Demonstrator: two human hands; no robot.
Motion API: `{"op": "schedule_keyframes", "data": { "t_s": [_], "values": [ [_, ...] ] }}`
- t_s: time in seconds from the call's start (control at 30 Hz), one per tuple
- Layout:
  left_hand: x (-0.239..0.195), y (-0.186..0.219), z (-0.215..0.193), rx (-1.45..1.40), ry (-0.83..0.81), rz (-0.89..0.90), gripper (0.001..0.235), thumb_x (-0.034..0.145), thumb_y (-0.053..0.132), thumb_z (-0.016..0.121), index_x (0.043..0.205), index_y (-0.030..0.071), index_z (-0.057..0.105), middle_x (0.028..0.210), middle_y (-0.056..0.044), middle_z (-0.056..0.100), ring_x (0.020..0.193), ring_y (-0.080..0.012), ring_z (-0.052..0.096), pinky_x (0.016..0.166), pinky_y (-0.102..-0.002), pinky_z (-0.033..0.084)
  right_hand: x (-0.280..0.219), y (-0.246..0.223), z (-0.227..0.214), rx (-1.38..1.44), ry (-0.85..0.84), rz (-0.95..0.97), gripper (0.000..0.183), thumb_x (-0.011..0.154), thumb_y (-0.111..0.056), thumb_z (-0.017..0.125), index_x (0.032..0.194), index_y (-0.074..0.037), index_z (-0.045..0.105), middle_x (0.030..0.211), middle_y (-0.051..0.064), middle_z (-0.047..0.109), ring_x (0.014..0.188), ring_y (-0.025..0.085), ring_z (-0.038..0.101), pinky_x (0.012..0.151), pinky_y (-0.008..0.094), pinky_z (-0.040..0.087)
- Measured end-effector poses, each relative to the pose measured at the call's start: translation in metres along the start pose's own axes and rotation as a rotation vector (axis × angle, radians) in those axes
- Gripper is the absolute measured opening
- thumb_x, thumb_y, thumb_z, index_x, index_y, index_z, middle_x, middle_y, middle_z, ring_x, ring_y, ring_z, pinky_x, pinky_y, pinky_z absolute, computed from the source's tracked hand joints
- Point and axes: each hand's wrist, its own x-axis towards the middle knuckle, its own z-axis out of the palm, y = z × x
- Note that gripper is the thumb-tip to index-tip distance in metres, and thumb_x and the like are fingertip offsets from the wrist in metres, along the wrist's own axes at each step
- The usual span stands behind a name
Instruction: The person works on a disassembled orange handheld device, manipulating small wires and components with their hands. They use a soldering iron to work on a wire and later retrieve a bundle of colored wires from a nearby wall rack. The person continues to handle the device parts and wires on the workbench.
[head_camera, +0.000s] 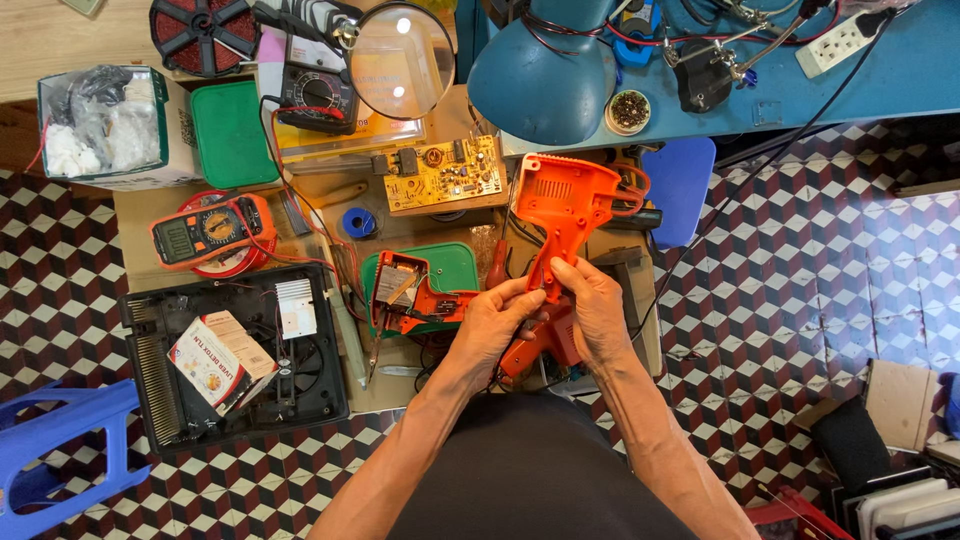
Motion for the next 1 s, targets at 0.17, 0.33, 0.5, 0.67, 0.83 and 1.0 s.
{"op": "schedule_keyframes", "data": {
  "t_s": [0.17, 0.33, 0.5, 0.67, 0.83, 1.0],
  "values": [
    [0.005, -0.003, -0.003, -0.055, 0.014, -0.021, 0.034, 0.095, 0.024, 0.069, 0.123, 0.005, 0.067, 0.099, 0.000, 0.074, 0.090, -0.0052, 0.069, 0.066, -0.019, 0.050, 0.003, 0.000, 0.005, -0.018, 0.044, 0.063, 0.020, 0.100, -0.019, 0.065, 0.108, -0.001, 0.071, 0.087, 0.003, 0.071, 0.070, 0.009, 0.064, 0.061, 0.024, 0.054],
    [0.009, -0.013, -0.003, -0.125, 0.010, 0.040, 0.034, 0.096, 0.021, 0.071, 0.123, 0.002, 0.065, 0.094, -0.003, 0.075, 0.084, -0.0074, 0.069, 0.069, -0.021, 0.054, 0.007, -0.003, 0.008, -0.057, 0.030, 0.088, 0.022, 0.100, -0.020, 0.061, 0.110, -0.003, 0.072, 0.087, 0.003, 0.072, 0.069, 0.008, 0.063, 0.059, 0.023, 0.051],
    [0.012, -0.021, -0.001, -0.123, 0.034, 0.112, 0.034, 0.097, 0.019, 0.069, 0.125, 0.000, 0.065, 0.092, -0.004, 0.075, 0.081, -0.0074, 0.070, 0.073, -0.021, 0.057, 0.009, -0.004, 0.005, -0.075, 0.007, 0.084, 0.024, 0.103, -0.022, 0.060, 0.109, -0.001, 0.070, 0.090, 0.003, 0.072, 0.075, 0.008, 0.065, 0.065, 0.024, 0.055],
    [0.010, -0.020, 0.003, -0.266, 0.053, 0.029, 0.036, 0.096, 0.015, 0.067, 0.129, 0.001, 0.064, 0.094, -0.005, 0.075, 0.081, -0.0070, 0.071, 0.075, -0.019, 0.058, 0.002, -0.010, 0.002, -0.130, -0.041, 0.058, 0.028, 0.104, -0.023, 0.059, 0.120, 0.000, 0.067, 0.098, 0.005, 0.071, 0.083, 0.009, 0.066, 0.074, 0.025, 0.055],
    [0.005, -0.011, 0.001, -0.302, -0.031, 0.065, 0.036, 0.100, 0.014, 0.066, 0.133, -0.002, 0.063, 0.097, -0.006, 0.075, 0.082, -0.0078, 0.071, 0.073, -0.019, 0.056, -0.011, -0.018, 0.000, -0.228, -0.069, 0.070, 0.040, 0.099, -0.018, 0.059, 0.135, -0.002, 0.061, 0.110, 0.005, 0.071, 0.096, 0.008, 0.068, 0.086, 0.024, 0.055],
    [0.003, -0.008, 0.003, -0.274, -0.010, 0.023, 0.039, 0.098, 0.011, 0.064, 0.135, 0.000, 0.060, 0.099, -0.007, 0.075, 0.086, -0.0086, 0.073, 0.081, -0.021, 0.060, -0.011, -0.020, 0.004, -0.257, -0.036, 0.060, 0.041, 0.100, -0.015, 0.061, 0.138, 0.001, 0.062, 0.108, 0.007, 0.070, 0.093, 0.010, 0.066, 0.084, 0.025, 0.054]
  ]
}}
